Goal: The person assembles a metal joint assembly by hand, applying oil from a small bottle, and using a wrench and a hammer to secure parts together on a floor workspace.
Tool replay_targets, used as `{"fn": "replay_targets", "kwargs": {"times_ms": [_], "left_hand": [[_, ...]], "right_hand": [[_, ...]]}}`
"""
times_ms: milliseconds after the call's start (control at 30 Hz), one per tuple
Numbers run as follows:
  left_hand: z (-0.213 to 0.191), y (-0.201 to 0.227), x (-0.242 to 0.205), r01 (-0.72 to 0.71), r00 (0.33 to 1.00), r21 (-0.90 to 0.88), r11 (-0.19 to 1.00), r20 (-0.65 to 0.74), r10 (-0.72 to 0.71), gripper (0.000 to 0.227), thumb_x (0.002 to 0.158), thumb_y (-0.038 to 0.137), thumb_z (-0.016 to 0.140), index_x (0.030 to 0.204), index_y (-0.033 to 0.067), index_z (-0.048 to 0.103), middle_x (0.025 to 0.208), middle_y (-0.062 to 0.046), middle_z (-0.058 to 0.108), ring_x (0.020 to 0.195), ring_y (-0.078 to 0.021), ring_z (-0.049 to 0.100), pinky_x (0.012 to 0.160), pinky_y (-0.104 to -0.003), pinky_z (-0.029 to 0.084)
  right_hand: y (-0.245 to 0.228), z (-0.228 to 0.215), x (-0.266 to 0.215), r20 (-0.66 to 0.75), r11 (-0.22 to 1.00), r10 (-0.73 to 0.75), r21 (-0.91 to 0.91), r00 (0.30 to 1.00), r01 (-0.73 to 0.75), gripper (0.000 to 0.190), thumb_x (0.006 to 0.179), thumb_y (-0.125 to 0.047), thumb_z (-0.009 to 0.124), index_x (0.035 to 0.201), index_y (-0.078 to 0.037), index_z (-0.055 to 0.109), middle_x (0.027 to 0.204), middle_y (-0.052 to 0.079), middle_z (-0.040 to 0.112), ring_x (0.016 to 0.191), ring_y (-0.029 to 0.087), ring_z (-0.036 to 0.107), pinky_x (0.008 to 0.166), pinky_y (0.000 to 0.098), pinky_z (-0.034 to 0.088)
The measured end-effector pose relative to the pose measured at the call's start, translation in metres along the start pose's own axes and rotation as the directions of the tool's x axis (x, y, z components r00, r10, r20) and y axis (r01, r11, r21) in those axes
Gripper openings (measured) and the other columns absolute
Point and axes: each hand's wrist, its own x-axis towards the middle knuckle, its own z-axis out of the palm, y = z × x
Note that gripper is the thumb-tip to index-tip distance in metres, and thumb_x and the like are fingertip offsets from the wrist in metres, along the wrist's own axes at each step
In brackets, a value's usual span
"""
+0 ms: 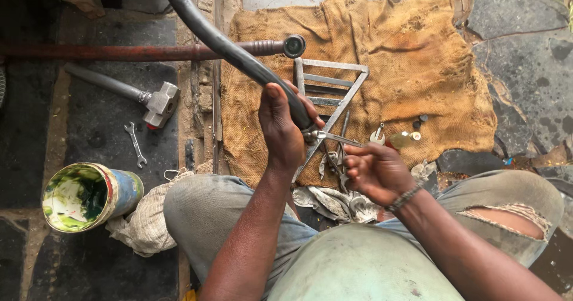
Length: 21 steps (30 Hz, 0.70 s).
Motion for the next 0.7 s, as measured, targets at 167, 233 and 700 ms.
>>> {"fn": "replay_targets", "kwargs": {"times_ms": [167, 233, 700], "left_hand": [[0.003, -0.003, -0.009, -0.027, 0.998, 0.066, 0.997, 0.059, 0.023, 0.046, 0.110, 0.055, 0.043, 0.105, 0.0091, 0.048, 0.071, -0.003, 0.053, 0.058, -0.0110, 0.056, 0.054, -0.029, 0.054], [0.006, -0.006, -0.009, -0.059, 0.996, 0.078, 0.995, 0.070, 0.054, 0.046, 0.111, 0.054, 0.043, 0.105, 0.0090, 0.049, 0.074, -0.002, 0.052, 0.060, -0.0105, 0.054, 0.055, -0.029, 0.053], [-0.011, -0.029, 0.007, -0.547, 0.784, 0.758, 0.355, 0.315, 0.535, 0.046, 0.125, 0.047, 0.033, 0.093, 0.0146, 0.041, 0.076, -0.003, 0.047, 0.069, -0.0142, 0.053, 0.061, -0.029, 0.045]], "right_hand": [[-0.016, -0.013, 0.007, -0.233, 0.989, 0.034, -0.133, 0.972, -0.067, 0.023, 0.095, -0.031, 0.065, 0.094, -0.009, 0.062, 0.064, -0.001, 0.061, 0.049, 0.008, 0.058, 0.045, 0.0189, 0.048], [-0.015, -0.021, 0.031, -0.082, 0.976, 0.041, -0.210, 0.996, -0.058, 0.022, 0.097, -0.028, 0.068, 0.091, -0.009, 0.060, 0.066, -0.001, 0.060, 0.050, 0.008, 0.055, 0.046, 0.0205, 0.046], [-0.037, 0.151, -0.044, 0.882, -0.536, -0.346, -0.465, 0.319, 0.705, 0.010, 0.087, -0.008, 0.065, 0.087, -0.011, 0.055, 0.070, 0.007, 0.058, 0.062, 0.023, 0.061, 0.056, 0.0389, 0.046]]}}
